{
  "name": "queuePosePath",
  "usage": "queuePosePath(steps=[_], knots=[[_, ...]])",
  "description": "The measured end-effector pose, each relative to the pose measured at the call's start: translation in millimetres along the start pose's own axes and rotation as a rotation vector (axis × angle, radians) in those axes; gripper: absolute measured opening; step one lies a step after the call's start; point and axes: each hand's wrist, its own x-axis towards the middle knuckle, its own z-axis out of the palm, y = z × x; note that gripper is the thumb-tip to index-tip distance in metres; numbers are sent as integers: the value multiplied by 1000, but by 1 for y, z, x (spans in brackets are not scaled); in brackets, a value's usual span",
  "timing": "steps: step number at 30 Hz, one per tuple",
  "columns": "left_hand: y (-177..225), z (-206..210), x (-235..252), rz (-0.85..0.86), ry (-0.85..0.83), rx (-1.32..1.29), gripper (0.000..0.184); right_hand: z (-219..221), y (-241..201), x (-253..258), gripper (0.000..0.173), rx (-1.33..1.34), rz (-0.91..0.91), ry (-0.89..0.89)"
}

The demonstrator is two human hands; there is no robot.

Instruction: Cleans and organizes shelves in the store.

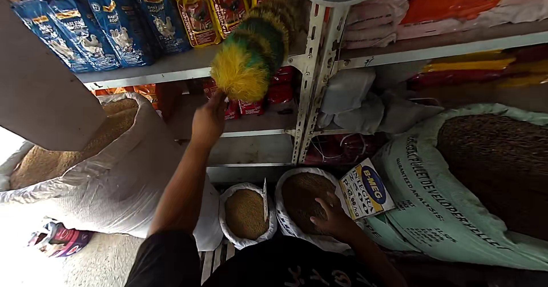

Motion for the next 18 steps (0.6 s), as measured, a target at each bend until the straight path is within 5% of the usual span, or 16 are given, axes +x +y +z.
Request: queuePosePath(steps=[3, 6, 9, 11, 16, 18], knots=[[-60, 82, -84, -111, 263, -91, 44, 9, 18, -3, 73, 44, -11, 97], [-109, 145, -131, -434, 426, -142, 45, 13, 27, -6, 76, 18, 66, 33], [-144, 140, -107, -844, 116, -76, 46, 15, 30, -5, 78, -46, 138, -6], [-164, 111, -77, -898, -116, -44, 44, 16, 25, -3, 78, -76, 151, 3], [-202, 106, -32, -829, 83, 26, 46, 16, 11, 11, 74, -79, 55, 266], [-227, 116, -20, -861, -36, 30, 45, 3, -2, 18, 74, -116, -22, 394]])
